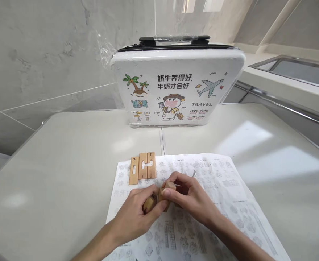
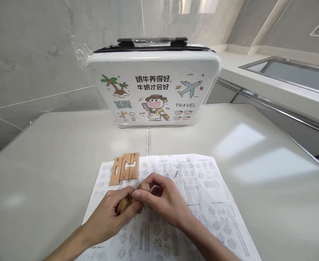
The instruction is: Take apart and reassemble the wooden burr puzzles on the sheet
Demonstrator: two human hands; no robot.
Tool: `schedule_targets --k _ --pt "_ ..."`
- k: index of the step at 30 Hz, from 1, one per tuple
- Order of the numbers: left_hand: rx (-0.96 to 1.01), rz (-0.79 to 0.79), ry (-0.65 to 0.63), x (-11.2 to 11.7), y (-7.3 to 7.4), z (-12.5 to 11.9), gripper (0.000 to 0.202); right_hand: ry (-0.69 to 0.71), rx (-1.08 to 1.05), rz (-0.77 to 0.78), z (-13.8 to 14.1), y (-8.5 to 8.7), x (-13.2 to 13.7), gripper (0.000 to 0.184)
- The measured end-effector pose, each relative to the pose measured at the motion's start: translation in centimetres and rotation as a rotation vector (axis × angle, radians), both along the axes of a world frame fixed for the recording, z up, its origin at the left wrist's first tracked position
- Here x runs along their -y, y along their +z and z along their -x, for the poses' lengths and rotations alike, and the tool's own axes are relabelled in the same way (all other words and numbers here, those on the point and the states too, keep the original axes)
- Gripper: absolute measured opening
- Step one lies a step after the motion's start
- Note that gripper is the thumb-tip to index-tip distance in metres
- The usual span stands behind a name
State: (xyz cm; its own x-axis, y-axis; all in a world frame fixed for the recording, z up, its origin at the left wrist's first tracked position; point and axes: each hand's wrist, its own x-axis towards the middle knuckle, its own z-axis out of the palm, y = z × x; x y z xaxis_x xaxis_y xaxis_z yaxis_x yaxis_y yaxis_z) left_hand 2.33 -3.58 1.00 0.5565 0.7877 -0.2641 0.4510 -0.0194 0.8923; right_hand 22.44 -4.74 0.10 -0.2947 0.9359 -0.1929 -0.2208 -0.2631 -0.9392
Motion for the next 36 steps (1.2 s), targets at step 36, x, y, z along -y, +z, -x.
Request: schedule_targets --k 36 --pt "0.463 0.079 0.457 1.8 -1.0 -0.6 0.045 0.323 -0.083 0.124 2.7 -0.9 1.5 0.041"
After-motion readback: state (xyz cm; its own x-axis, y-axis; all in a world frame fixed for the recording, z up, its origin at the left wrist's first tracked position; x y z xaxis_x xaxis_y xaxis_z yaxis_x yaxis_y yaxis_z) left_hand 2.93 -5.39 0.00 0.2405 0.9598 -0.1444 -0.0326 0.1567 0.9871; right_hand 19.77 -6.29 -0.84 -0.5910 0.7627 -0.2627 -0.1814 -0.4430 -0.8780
